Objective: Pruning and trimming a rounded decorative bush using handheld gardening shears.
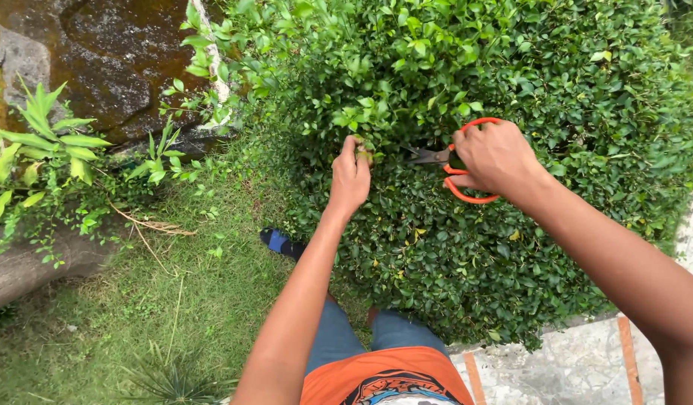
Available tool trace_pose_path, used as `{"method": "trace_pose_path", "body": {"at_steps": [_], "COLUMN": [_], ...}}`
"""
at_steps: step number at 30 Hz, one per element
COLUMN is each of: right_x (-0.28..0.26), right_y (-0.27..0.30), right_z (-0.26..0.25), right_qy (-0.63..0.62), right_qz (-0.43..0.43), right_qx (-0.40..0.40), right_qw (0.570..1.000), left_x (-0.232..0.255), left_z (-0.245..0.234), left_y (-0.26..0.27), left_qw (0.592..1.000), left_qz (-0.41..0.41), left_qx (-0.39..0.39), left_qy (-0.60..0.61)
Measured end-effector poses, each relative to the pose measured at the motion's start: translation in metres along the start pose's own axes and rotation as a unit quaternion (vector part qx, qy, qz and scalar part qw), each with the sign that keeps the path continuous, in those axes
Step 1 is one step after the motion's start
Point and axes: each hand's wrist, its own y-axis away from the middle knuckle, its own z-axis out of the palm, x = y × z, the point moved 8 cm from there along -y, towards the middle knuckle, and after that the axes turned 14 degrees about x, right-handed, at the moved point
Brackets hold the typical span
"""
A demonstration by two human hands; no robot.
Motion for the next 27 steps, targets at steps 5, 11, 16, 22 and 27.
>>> {"method": "trace_pose_path", "body": {"at_steps": [5, 11, 16, 22, 27], "right_x": [0.004, 0.006, 0.003, -0.004, -0.012], "right_y": [0.005, 0.001, -0.005, -0.014, -0.020], "right_z": [-0.003, 0.013, 0.026, 0.038, 0.051], "right_qy": [-0.032, -0.039, -0.042, -0.077, -0.075], "right_qz": [0.021, 0.038, 0.049, 0.057, 0.043], "right_qx": [0.016, -0.028, -0.054, -0.075, -0.078], "right_qw": [0.999, 0.998, 0.996, 0.993, 0.993], "left_x": [0.024, 0.012, 0.003, 0.013, 0.022], "left_z": [0.002, 0.023, 0.038, 0.035, 0.036], "left_y": [0.001, -0.016, -0.028, -0.031, -0.028], "left_qw": [0.996, 0.971, 0.955, 0.949, 0.940], "left_qz": [0.000, 0.016, 0.098, 0.136, 0.145], "left_qx": [-0.004, -0.035, -0.041, -0.057, -0.089], "left_qy": [-0.092, -0.235, -0.276, -0.278, -0.296]}}
